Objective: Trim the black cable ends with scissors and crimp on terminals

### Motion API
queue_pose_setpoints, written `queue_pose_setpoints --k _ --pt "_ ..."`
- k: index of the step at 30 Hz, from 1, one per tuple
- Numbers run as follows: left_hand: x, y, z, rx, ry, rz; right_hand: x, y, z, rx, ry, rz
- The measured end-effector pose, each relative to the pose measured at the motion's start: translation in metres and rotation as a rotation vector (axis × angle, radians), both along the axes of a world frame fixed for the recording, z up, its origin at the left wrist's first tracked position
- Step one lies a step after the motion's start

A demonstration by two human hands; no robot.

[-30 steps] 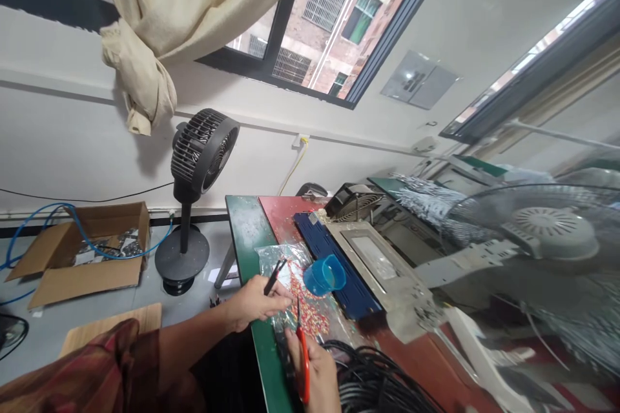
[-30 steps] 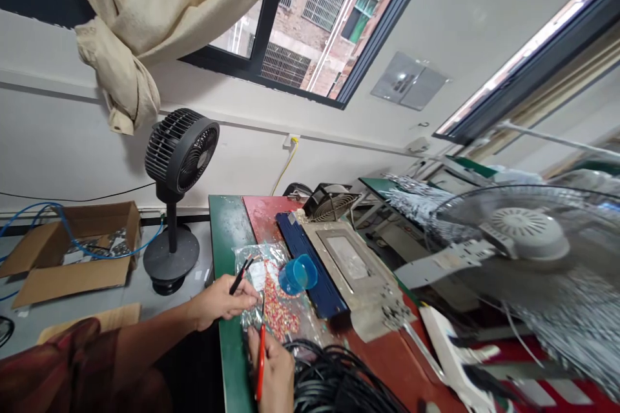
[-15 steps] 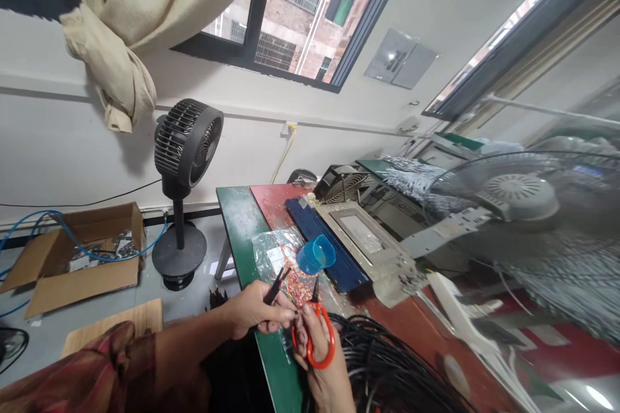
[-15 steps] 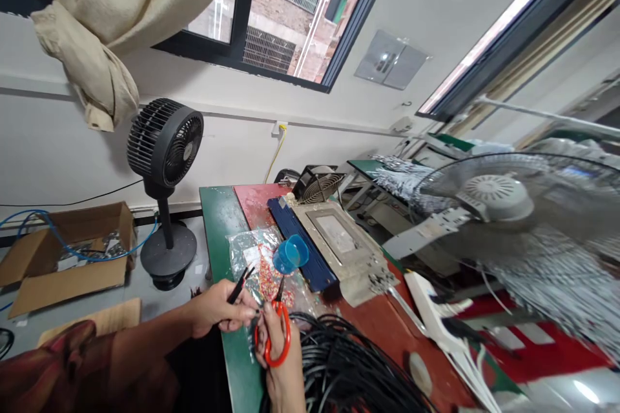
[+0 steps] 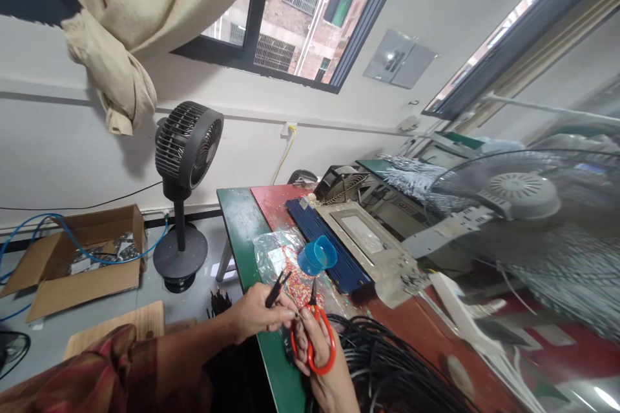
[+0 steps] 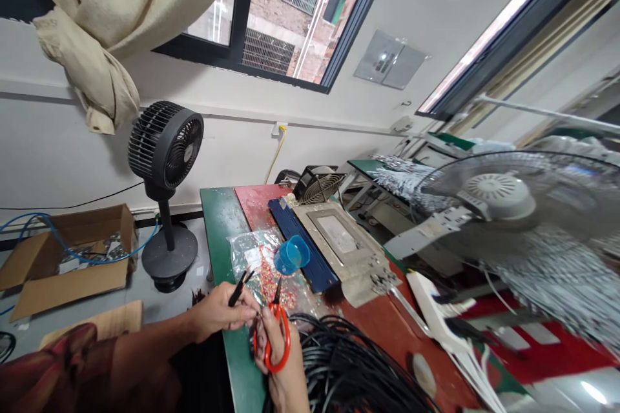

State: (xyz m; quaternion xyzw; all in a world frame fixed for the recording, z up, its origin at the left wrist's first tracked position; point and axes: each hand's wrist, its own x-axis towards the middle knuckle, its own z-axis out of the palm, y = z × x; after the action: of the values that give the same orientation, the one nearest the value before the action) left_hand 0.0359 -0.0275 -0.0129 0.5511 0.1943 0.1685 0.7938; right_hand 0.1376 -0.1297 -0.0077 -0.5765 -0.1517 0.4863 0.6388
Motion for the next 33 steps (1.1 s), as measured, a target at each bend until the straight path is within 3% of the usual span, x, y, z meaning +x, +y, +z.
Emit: queue_pose_setpoints --k 7,14,20,28,33 --pt "0.002 -0.0062 0.0068 -0.216 -0.021 -0.076 -0.002 -0.0007 0.0022 0.012 0.079 -0.049" --pt "0.0034 -0.0048 0.0069 -0.142 0.018 -0.063 -0.0029 0.0009 -0.0001 0.06 0.052 -0.009" --pt "0.0019 -0.0062 0.0078 -0.077 0.052 -0.012 -0.002 0.0016 -0.0012 -0.046 -0.13 -0.006" --pt "0.0018 -0.006 0.0044 -0.181 0.041 -0.002 -0.0023 0.0004 0.004 -0.027 -0.412 0.01" --pt "0.0021 -0.0015 0.0047 -0.139 0.062 -0.043 -0.0026 0.0001 -0.001 -0.033 -0.119 0.008"
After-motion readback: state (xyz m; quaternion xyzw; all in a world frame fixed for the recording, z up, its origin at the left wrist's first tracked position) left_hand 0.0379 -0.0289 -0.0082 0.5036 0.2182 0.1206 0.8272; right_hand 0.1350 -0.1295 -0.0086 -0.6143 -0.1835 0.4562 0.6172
